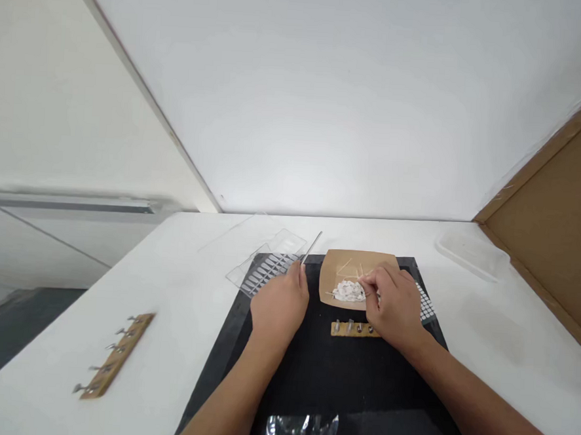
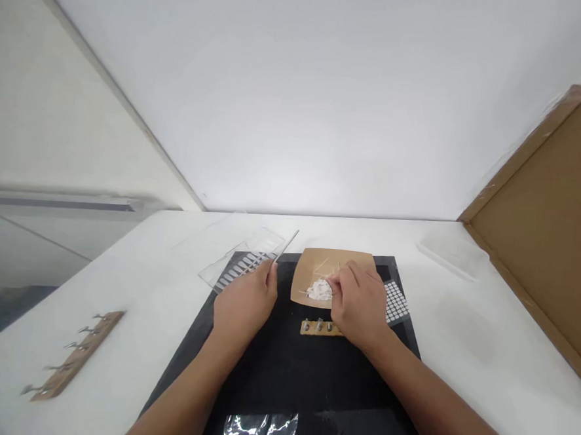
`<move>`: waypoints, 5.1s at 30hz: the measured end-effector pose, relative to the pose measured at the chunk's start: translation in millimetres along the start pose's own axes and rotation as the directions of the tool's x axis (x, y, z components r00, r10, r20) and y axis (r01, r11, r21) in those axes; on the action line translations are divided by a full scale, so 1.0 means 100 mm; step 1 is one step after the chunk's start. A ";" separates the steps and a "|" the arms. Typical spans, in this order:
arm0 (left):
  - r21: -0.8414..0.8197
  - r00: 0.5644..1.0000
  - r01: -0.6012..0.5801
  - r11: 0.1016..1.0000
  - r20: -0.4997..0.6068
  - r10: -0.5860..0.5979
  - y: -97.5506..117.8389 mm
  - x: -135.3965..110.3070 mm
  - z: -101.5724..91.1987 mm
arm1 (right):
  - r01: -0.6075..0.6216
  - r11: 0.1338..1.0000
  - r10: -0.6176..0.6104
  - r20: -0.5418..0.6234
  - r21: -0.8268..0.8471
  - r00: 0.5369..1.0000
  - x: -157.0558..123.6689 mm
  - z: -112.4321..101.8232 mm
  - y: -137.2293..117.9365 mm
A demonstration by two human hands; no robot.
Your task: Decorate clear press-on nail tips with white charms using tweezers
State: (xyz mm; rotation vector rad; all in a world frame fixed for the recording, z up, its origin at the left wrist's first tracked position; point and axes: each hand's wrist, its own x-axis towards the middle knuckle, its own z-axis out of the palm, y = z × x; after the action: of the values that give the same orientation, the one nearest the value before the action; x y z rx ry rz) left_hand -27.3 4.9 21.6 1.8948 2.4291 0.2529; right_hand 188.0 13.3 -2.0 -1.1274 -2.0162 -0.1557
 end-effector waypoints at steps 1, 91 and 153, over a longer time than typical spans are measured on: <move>0.014 0.999 0.019 1.000 0.039 -0.019 0.00 0.00 0.01 | 0.016 1.000 -0.016 -0.003 -0.007 1.000 -0.01 -0.01 -0.01; -0.380 0.555 -0.819 0.431 -0.329 0.764 0.07 -0.17 0.09 | 0.110 0.963 -0.187 0.316 0.246 0.930 -0.32 -0.17 0.20; -0.170 0.852 -0.507 0.845 -0.247 0.462 -1.17 -0.64 0.05 | 0.323 0.927 -0.337 0.047 0.188 0.940 -0.41 -0.29 0.20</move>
State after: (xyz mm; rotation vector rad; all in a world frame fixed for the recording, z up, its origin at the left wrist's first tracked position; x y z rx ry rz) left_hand -123.1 -84.5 -6.1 2.4356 1.8520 0.7421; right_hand 231.9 -15.0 -16.2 -0.6852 -2.2307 -0.1006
